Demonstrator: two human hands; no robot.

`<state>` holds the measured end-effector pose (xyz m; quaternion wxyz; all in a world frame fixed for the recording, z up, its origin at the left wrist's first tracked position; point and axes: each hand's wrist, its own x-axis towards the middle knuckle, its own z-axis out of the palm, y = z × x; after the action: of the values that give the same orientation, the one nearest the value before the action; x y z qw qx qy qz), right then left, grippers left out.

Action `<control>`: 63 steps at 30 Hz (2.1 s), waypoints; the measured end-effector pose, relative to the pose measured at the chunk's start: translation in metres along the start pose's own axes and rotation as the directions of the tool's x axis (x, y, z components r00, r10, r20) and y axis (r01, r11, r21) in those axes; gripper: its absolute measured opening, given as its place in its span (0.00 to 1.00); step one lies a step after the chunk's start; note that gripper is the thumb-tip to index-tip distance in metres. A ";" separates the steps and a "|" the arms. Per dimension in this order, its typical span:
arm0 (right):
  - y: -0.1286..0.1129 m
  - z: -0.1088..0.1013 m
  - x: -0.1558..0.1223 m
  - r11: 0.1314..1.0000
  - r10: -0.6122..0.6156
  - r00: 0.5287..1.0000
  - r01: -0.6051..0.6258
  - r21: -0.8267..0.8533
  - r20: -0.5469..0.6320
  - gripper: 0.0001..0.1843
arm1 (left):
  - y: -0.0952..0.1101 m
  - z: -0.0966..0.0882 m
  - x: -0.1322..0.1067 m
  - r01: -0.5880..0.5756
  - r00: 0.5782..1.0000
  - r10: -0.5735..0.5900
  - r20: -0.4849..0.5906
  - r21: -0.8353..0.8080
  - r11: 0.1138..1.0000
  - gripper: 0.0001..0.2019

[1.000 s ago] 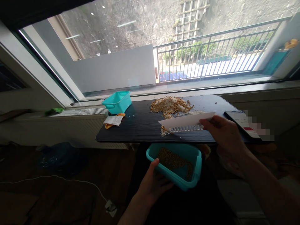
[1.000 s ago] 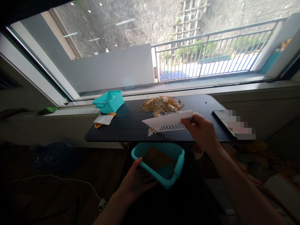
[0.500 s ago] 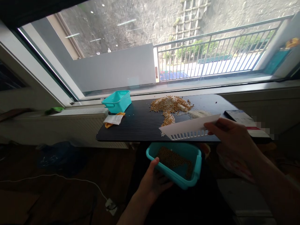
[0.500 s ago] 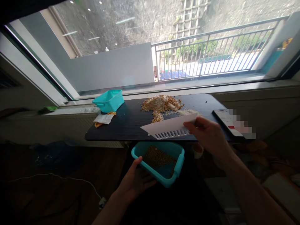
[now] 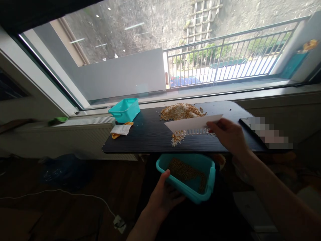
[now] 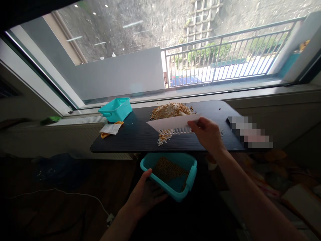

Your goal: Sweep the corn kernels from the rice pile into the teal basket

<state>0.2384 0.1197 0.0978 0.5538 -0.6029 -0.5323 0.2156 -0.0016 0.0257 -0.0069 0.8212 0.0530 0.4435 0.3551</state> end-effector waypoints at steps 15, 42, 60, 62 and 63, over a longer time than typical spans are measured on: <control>0.016 0.002 0.012 0.999 -0.030 0.995 0.033 -0.035 0.093 0.13 | 0.000 0.004 -0.002 0.009 1.000 -0.009 0.006 0.001 1.000 0.29; 0.001 -0.052 -0.033 0.980 0.181 0.976 -0.190 -0.065 -0.123 0.15 | -0.001 0.019 -0.006 0.001 1.000 0.000 -0.015 0.016 1.000 0.29; -0.006 -0.008 -0.010 0.996 0.080 0.997 -0.081 0.045 0.022 0.15 | 0.000 0.013 -0.007 -0.023 0.999 0.023 -0.037 0.011 1.000 0.26; -0.007 -0.009 -0.010 0.996 0.080 0.997 -0.081 0.033 0.015 0.15 | 0.000 0.014 -0.007 -0.024 0.999 0.025 -0.034 0.007 1.000 0.26; -0.006 -0.009 -0.010 0.996 0.080 0.997 -0.080 0.027 0.011 0.14 | 0.000 0.014 -0.007 -0.023 0.999 0.023 -0.033 0.006 1.000 0.26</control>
<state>0.2400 0.1062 0.1026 0.5504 -0.6149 -0.5075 0.2480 0.0063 0.0244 0.0063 0.8093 0.0545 0.4576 0.3642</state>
